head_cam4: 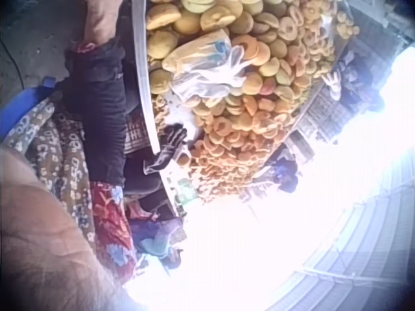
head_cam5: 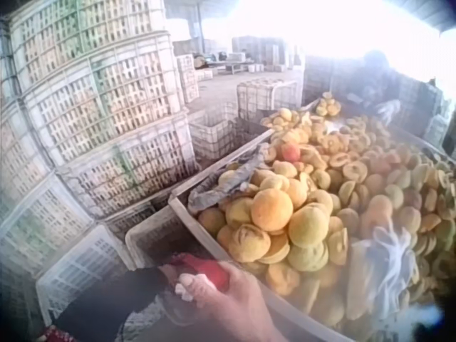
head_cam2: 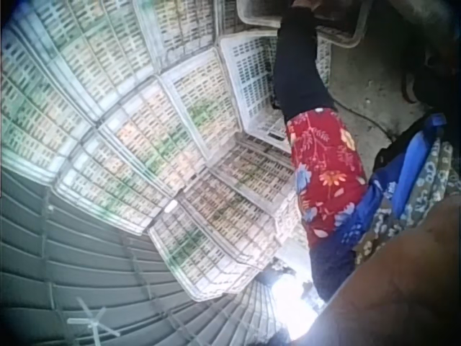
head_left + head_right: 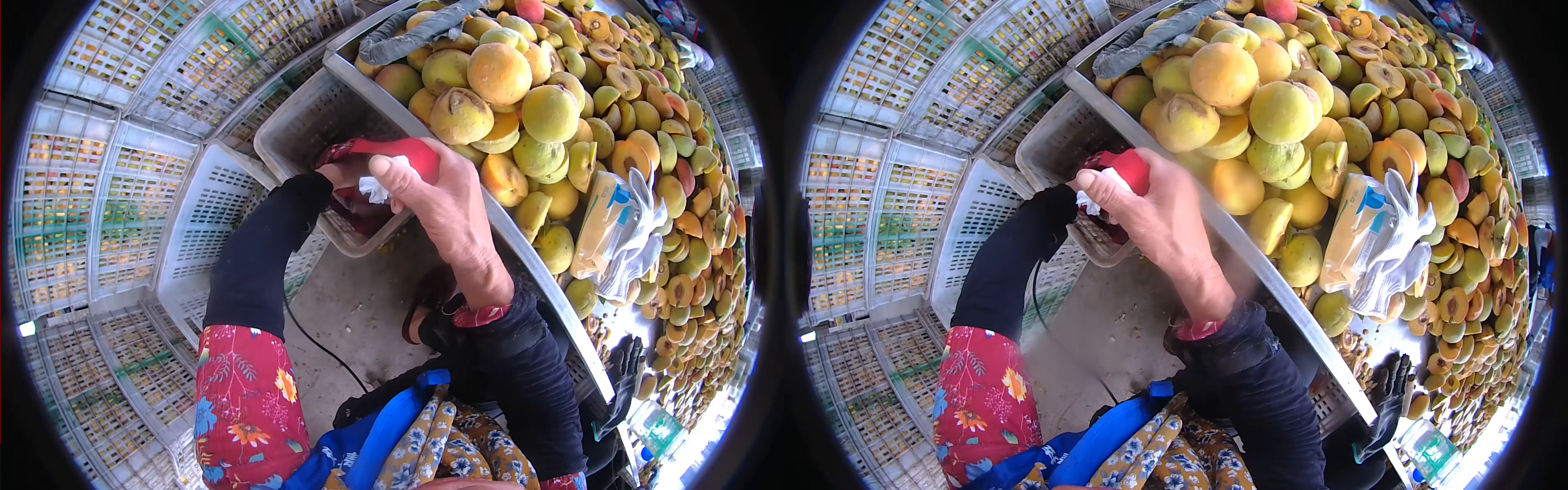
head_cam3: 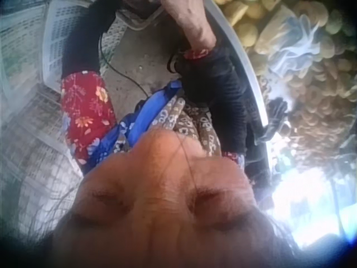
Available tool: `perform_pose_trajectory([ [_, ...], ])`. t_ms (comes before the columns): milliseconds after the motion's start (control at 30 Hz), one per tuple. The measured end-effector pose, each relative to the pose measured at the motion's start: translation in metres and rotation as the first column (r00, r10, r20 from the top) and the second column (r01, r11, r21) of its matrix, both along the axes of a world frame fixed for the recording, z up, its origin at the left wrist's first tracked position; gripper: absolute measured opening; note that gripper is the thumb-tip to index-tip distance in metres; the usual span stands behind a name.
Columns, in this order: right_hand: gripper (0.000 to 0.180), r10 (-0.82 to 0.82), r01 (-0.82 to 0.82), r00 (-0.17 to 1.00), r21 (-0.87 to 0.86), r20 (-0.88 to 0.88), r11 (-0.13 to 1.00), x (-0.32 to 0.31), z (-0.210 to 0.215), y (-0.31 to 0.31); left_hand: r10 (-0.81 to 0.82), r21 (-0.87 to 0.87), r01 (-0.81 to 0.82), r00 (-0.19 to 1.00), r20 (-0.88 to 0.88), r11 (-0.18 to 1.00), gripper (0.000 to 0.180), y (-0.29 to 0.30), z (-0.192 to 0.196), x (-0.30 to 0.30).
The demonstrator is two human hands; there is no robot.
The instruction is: Manually pitting and sorting halved peaches at an industrial processing table.
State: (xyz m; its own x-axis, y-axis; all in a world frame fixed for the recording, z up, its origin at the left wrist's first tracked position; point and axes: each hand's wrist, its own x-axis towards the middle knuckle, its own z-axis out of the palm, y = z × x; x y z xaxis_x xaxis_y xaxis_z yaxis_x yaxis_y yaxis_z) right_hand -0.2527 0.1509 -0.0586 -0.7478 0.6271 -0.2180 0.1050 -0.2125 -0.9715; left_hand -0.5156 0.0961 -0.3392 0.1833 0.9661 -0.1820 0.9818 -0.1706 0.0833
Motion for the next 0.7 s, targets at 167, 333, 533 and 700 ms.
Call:
perform_pose_trajectory([
  [167,0.024,-0.071,0.074,0.997,0.085,-0.042,0.994,-0.001,-0.008,0.004,-0.001,-0.191,-0.004,1.000,-0.025,0.982,0.022,-0.009,-0.025,0.022],
  [333,0.023,-0.073,0.072,0.993,-0.018,-0.092,0.997,0.003,-0.002,0.005,0.021,-0.314,-0.031,0.999,-0.034,0.949,0.020,-0.015,-0.026,0.058],
  [533,0.029,-0.094,0.094,0.994,-0.001,-0.058,0.996,0.003,-0.004,0.005,0.116,-0.314,-0.111,0.993,-0.002,0.943,0.018,-0.004,0.026,0.039],
  [700,0.033,-0.059,0.072,0.991,0.108,-0.122,0.992,0.000,-0.015,0.006,0.207,-0.325,-0.194,0.978,0.006,0.926,0.016,-0.003,0.078,0.045],
])
